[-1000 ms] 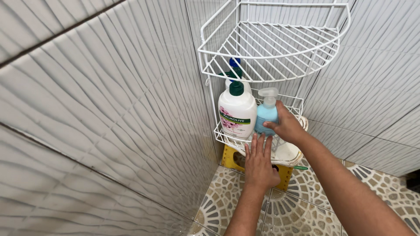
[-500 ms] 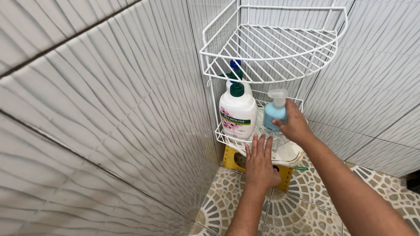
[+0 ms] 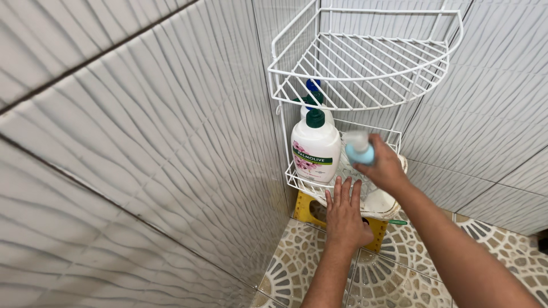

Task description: The person picks up various toiletries and cleaning items from the bathroom floor, cleans a small pink container with a brush and water, and places the items onto a corner shelf.

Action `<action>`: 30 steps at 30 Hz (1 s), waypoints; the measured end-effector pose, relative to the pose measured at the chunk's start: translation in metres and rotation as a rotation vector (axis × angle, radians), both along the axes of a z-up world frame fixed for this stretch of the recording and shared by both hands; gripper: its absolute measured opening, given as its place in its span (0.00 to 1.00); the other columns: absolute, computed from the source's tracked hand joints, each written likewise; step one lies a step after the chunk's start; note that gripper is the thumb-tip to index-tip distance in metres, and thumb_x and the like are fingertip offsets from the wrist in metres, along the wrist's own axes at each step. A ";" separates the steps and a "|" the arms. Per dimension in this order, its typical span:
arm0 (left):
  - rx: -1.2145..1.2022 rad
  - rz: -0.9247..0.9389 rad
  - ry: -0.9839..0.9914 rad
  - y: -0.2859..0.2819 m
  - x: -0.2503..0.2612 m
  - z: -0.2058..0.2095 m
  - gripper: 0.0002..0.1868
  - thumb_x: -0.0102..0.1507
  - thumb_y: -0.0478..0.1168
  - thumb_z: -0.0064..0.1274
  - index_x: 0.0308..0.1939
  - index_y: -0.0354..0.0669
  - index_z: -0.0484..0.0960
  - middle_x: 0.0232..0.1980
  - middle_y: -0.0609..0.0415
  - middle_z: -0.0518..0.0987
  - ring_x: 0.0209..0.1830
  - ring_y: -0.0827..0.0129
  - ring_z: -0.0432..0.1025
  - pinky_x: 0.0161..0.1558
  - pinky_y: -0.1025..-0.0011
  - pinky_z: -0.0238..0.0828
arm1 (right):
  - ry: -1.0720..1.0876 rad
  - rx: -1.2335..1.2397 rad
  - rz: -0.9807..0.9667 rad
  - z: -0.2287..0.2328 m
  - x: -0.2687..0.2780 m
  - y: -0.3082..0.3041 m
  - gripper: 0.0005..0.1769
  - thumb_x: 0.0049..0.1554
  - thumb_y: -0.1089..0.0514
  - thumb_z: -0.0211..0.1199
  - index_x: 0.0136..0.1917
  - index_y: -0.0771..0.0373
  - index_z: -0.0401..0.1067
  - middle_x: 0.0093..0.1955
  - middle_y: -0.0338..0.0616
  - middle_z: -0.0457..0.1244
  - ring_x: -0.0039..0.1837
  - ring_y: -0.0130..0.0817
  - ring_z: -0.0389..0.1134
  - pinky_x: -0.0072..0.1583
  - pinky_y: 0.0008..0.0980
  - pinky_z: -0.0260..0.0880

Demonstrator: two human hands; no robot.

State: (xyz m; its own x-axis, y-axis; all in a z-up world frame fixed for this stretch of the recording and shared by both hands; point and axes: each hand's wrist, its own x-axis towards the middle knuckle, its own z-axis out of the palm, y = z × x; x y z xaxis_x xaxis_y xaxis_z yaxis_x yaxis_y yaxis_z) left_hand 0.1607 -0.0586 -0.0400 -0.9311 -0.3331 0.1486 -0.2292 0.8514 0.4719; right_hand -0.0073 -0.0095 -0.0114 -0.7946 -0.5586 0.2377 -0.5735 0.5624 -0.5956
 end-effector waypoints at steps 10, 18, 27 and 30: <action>0.001 0.006 0.089 0.001 0.001 -0.004 0.57 0.45 0.36 0.62 0.77 0.40 0.53 0.79 0.43 0.52 0.84 0.49 0.35 0.78 0.47 0.25 | 0.225 -0.314 0.125 0.014 0.019 0.033 0.31 0.48 0.58 0.75 0.62 0.68 0.68 0.57 0.55 0.67 0.57 0.49 0.72 0.55 0.41 0.73; 0.011 0.031 0.104 0.005 -0.001 -0.005 0.55 0.45 0.37 0.61 0.76 0.42 0.55 0.78 0.43 0.55 0.84 0.49 0.37 0.78 0.46 0.28 | 0.203 -0.302 0.122 0.018 0.018 0.056 0.34 0.47 0.61 0.77 0.63 0.65 0.66 0.58 0.55 0.66 0.61 0.51 0.70 0.60 0.44 0.71; 0.018 0.037 0.011 0.006 -0.005 -0.003 0.58 0.43 0.36 0.61 0.77 0.42 0.53 0.78 0.42 0.53 0.84 0.48 0.35 0.78 0.47 0.26 | -0.209 -0.162 0.008 0.017 -0.002 0.010 0.45 0.49 0.61 0.75 0.73 0.61 0.54 0.66 0.56 0.64 0.68 0.50 0.67 0.67 0.46 0.67; 0.049 0.024 0.054 0.005 -0.004 -0.004 0.57 0.43 0.37 0.61 0.77 0.41 0.53 0.79 0.43 0.53 0.84 0.48 0.35 0.78 0.46 0.26 | -0.211 -0.206 0.166 0.019 -0.017 0.003 0.46 0.46 0.64 0.74 0.73 0.60 0.54 0.67 0.56 0.64 0.69 0.48 0.66 0.68 0.45 0.67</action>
